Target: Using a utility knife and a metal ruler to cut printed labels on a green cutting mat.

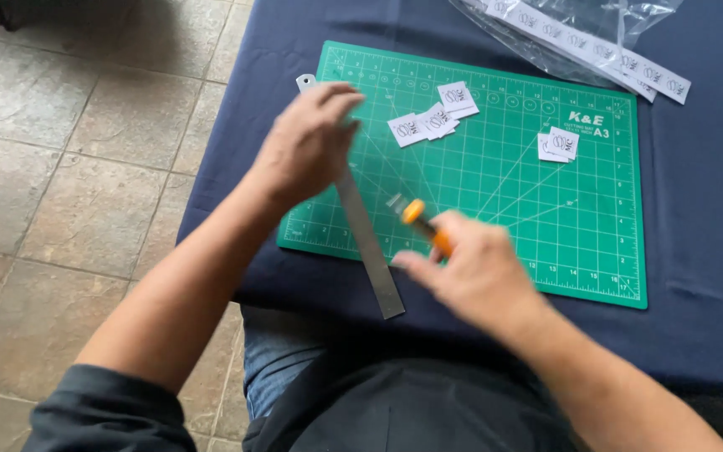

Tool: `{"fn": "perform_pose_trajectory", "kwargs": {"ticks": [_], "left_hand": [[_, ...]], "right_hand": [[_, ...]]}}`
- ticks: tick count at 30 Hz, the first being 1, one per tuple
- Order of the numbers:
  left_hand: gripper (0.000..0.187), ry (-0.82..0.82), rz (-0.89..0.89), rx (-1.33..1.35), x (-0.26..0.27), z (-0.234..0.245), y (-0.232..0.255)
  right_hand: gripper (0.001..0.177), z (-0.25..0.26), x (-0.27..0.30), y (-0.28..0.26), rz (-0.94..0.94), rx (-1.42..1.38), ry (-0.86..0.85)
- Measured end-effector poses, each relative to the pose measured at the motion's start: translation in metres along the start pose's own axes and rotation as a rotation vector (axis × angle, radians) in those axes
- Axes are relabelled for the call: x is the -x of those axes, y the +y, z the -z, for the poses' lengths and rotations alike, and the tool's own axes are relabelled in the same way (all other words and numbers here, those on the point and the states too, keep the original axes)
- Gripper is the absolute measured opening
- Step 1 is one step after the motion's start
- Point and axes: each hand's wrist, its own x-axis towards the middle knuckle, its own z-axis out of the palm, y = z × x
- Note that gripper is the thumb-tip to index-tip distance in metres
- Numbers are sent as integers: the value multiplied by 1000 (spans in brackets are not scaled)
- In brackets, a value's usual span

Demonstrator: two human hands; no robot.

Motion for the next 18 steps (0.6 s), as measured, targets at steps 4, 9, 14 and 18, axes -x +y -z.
{"fn": "perform_pose_trajectory", "kwargs": {"ticks": [4,9,14,18], "left_hand": [[12,95,270,-42,27,27,-14],[17,59,322,-131,54,13,-30],[34,51,363,-133,51,10,-19],[33,54,356,-165,48,11,-19]], "right_hand": [[53,-40,33,-2,145,321,-59],[32,-46,34,6,124,342,12],[51,-45,36,-2,100,350,68],[43,-39,33,1,-15,264,-2]]}}
